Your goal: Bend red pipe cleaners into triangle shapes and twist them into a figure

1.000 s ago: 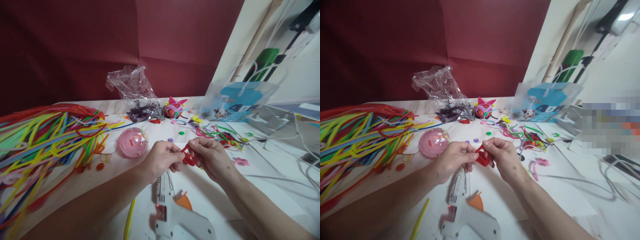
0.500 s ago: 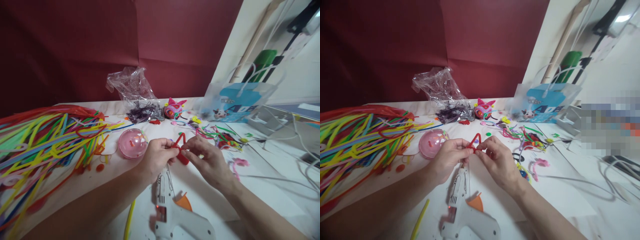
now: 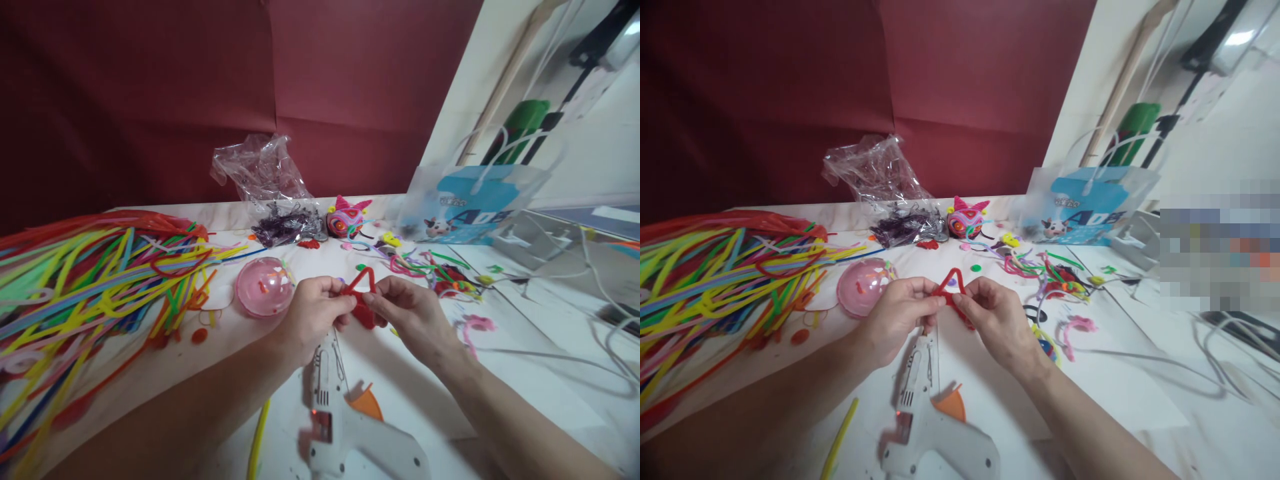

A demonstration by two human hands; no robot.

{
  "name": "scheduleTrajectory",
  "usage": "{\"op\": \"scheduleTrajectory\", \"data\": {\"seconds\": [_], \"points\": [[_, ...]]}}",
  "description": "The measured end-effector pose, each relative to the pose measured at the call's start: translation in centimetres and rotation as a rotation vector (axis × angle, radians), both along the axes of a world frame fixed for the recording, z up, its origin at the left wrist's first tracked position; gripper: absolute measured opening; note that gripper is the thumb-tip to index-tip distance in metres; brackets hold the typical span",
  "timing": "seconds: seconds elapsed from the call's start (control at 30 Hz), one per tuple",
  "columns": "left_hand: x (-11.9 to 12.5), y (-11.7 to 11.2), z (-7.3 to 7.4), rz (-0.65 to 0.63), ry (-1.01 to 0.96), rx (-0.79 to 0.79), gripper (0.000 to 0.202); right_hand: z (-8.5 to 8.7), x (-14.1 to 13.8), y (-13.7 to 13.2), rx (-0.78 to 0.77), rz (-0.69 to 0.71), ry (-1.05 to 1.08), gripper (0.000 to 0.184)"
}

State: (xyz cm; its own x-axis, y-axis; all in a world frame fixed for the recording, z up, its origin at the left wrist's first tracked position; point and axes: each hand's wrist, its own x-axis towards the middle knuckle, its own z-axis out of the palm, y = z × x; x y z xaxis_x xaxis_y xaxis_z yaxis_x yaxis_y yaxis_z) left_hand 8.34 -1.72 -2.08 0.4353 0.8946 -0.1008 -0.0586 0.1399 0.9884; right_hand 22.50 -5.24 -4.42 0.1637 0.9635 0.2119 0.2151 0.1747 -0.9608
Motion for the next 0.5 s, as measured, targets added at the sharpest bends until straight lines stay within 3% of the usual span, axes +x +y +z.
{"op": "scheduleTrajectory", "data": {"seconds": [0.2,0.27,0.37,0.5], "points": [[0.15,-0.17,-0.38,-0.033,-0.081,-0.094,0.010,-0.95,-0.54,-0.32,0.119,-0.190,-0.276,0.025],[0.19,-0.36,-0.42,-0.044,-0.128,-0.133,0.010,-0.97,-0.78,-0.46,0.145,-0.228,-0.274,0.025],[0.19,-0.59,-0.36,-0.067,-0.173,-0.152,0.012,-0.69,-0.92,-0.49,0.137,-0.226,-0.125,0.026],[0.00,-0.22,-0.04,0.045,-0.150,-0.090,0.012,-0.01,-0.64,-0.27,0.073,-0.003,0.192,0.025]]}}
